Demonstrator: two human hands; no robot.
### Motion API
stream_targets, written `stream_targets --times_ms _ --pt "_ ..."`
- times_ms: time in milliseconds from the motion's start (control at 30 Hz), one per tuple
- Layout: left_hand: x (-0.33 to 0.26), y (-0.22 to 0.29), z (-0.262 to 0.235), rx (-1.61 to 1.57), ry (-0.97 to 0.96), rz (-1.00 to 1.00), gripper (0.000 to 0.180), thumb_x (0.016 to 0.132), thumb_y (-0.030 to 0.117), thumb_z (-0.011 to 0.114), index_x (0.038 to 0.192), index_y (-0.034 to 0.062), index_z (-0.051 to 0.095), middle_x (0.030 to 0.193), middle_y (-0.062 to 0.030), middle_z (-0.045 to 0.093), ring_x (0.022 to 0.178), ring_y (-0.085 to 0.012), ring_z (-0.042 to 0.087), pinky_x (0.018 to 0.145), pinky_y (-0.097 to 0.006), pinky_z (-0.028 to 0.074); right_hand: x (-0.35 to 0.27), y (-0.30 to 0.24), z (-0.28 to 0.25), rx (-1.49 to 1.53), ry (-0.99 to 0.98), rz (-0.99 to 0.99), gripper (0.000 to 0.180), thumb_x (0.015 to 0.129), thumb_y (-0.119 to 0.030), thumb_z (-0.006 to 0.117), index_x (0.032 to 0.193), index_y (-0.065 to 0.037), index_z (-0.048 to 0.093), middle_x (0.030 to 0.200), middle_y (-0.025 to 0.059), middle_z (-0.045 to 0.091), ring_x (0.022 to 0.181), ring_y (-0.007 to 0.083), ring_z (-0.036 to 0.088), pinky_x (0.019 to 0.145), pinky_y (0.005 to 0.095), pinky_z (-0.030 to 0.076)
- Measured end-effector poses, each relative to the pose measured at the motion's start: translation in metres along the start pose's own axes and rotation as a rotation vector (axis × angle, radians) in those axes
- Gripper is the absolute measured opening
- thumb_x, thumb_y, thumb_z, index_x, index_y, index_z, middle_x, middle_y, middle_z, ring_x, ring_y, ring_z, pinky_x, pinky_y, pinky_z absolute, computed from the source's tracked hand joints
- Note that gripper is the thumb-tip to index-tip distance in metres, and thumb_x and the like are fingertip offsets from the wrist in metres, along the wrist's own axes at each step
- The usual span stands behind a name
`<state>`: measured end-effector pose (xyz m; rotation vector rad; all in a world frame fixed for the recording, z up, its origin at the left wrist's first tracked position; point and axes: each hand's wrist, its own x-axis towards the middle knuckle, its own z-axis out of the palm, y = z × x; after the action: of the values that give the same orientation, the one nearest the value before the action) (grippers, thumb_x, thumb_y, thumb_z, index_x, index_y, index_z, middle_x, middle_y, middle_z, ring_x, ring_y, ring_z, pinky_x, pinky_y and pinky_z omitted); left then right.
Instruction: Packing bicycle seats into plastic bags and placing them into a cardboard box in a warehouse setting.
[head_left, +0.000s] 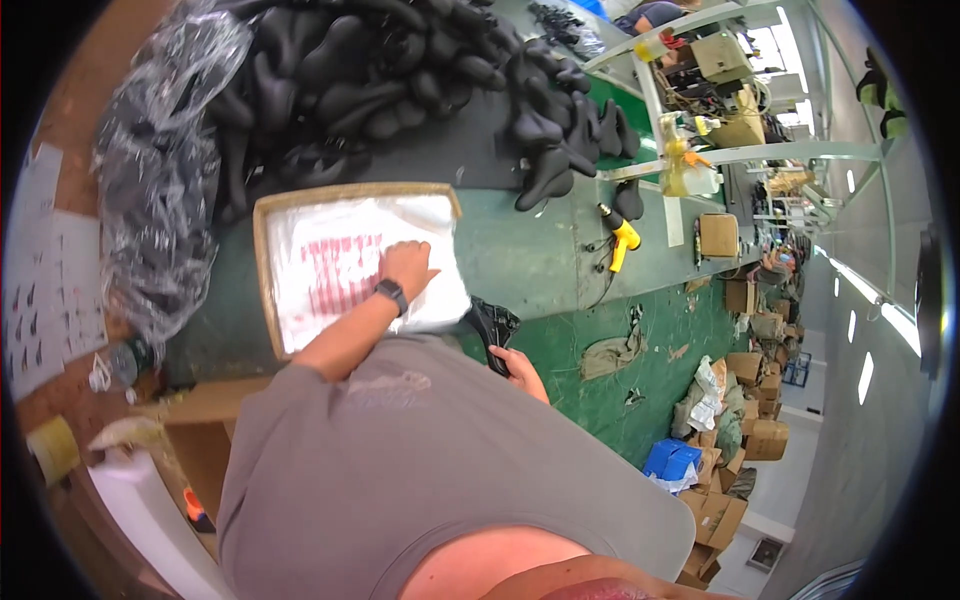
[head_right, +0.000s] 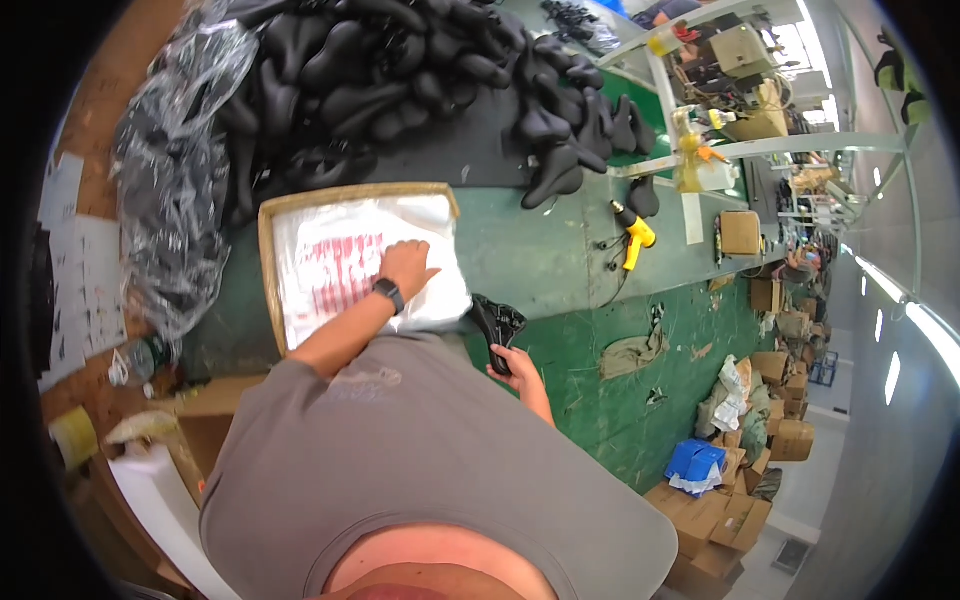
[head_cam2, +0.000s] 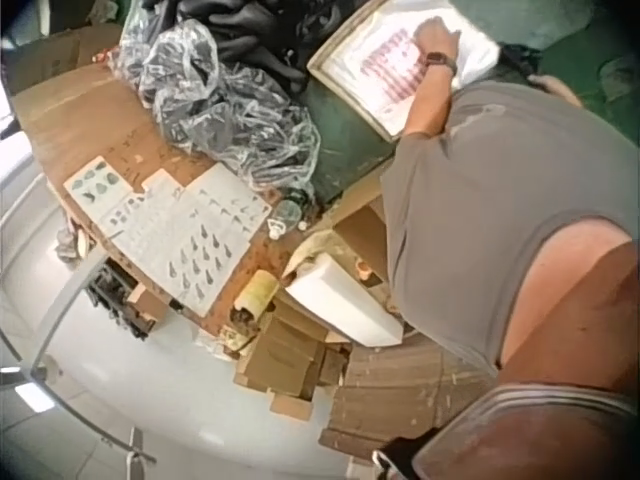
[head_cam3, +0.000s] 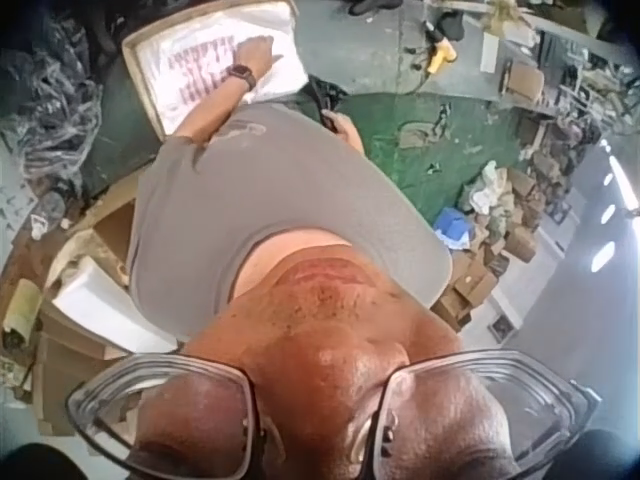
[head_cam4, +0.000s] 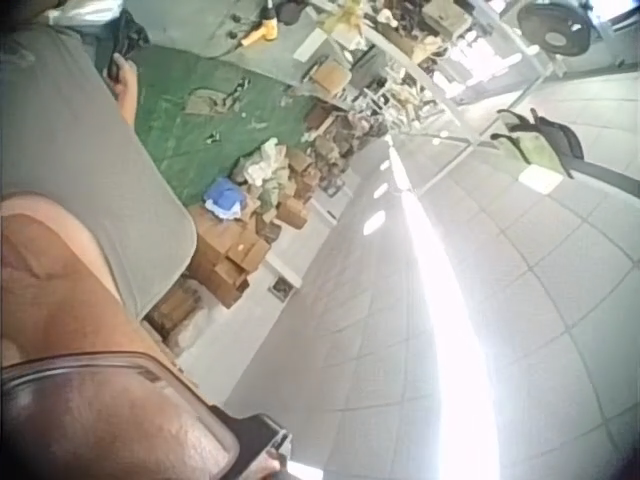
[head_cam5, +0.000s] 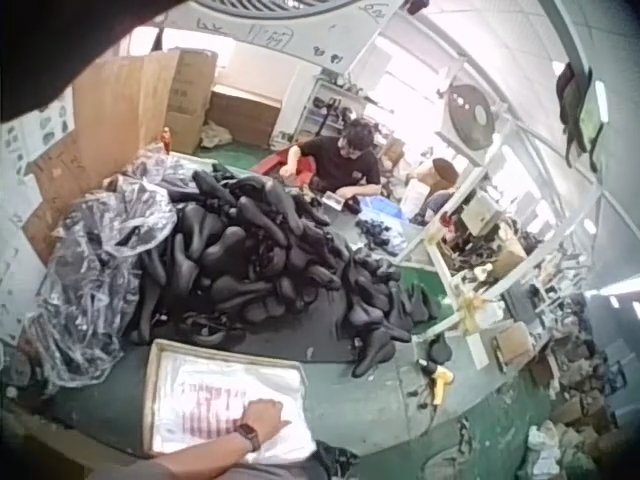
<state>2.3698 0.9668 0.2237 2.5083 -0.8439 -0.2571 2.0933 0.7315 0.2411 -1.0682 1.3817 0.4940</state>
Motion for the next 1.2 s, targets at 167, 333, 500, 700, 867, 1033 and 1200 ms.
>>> stream_targets --times_ms 167,333,500,700,867,1033,1200 --pt "0.004 -0.008 0.036 -0.075 0.188 -0.063 0.026 0.097 0.028 0.066 0.083 0.0071 0.072 0.088 -0.0153 0.072 0.086 -0.0356 0.07 0.077 -0.05 0.055 0.01 0.01 0.017 0.328 -0.314 0.115 0.048 0.097 -0.053 0.071 0.089 -0.005 0.066 0.074 0.0074 0.067 0.057 0.0185 0.064 0.043 0.0265 0.05" --pt "-0.026 -0.031 0.035 -0.42 0.166 -0.151 0.025 0.1 0.023 0.06 0.097 0.0033 0.074 0.09 -0.0184 0.074 0.087 -0.0414 0.07 0.08 -0.05 0.056 -0.029 -0.015 0.054 0.117 -0.265 -0.553 0.034 0.101 -0.02 0.071 0.124 -0.006 0.05 0.091 0.0132 0.069 0.069 0.0249 0.07 0.061 0.0381 0.062" --pt "-0.054 -0.047 0.024 -0.563 0.236 -0.268 0.024 0.099 0.019 0.058 0.105 0.0012 0.073 0.096 -0.0224 0.074 0.092 -0.0432 0.07 0.081 -0.05 0.055 -0.057 -0.074 0.117 -0.364 -0.345 -0.863 0.067 0.094 -0.011 0.077 0.151 -0.006 0.042 0.102 0.0109 0.069 0.069 0.0179 0.069 0.055 0.0316 0.056" --pt "-0.096 -0.025 -0.082 -0.693 0.795 -0.16 0.019 0.101 0.011 0.056 0.108 -0.0003 0.069 0.112 -0.0195 0.069 0.108 -0.0392 0.065 0.092 -0.043 0.052 -0.058 -0.093 0.161 -1.252 -0.064 -1.333 0.082 0.085 -0.016 0.078 0.157 -0.014 0.038 0.124 0.0233 0.069 0.113 0.0457 0.067 0.095 0.0518 0.054" --pt "-0.162 0.024 -0.16 -0.535 0.535 0.448 0.008 0.094 0.003 0.065 0.1 0.0048 0.07 0.128 -0.0124 0.066 0.127 -0.0347 0.058 0.112 -0.047 0.042 -0.072 -0.112 0.179 -1.242 -0.073 -1.202 0.107 0.082 -0.019 0.082 0.165 -0.007 0.016 0.106 0.0222 0.072 0.086 0.0386 0.073 0.075 0.0461 0.058" --pt "-0.231 -0.007 -0.169 -1.744 0.409 0.057 0.017 0.102 0.009 0.056 0.11 0.0023 0.068 0.117 -0.0094 0.069 0.115 -0.0202 0.063 0.106 -0.036 0.046 -0.14 -0.133 0.201 -0.272 -0.692 -0.442 0.032 0.095 -0.001 0.062 0.124 -0.004 0.049 0.095 0.016 0.068 0.06 0.0234 0.065 0.046 0.0349 0.05" --pt "-0.206 -0.007 -0.201 -1.761 0.266 -0.286 0.044 0.101 0.023 0.068 0.138 0.0001 0.058 0.12 -0.01 0.069 0.113 -0.0199 0.064 0.101 -0.036 0.05 -0.15 -0.136 0.245 -0.743 -0.552 -1.391 0.055 0.098 -0.008 0.067 0.148 0.001 0.045 0.125 0.0167 0.067 0.11 0.0291 0.069 0.094 0.0384 0.056"
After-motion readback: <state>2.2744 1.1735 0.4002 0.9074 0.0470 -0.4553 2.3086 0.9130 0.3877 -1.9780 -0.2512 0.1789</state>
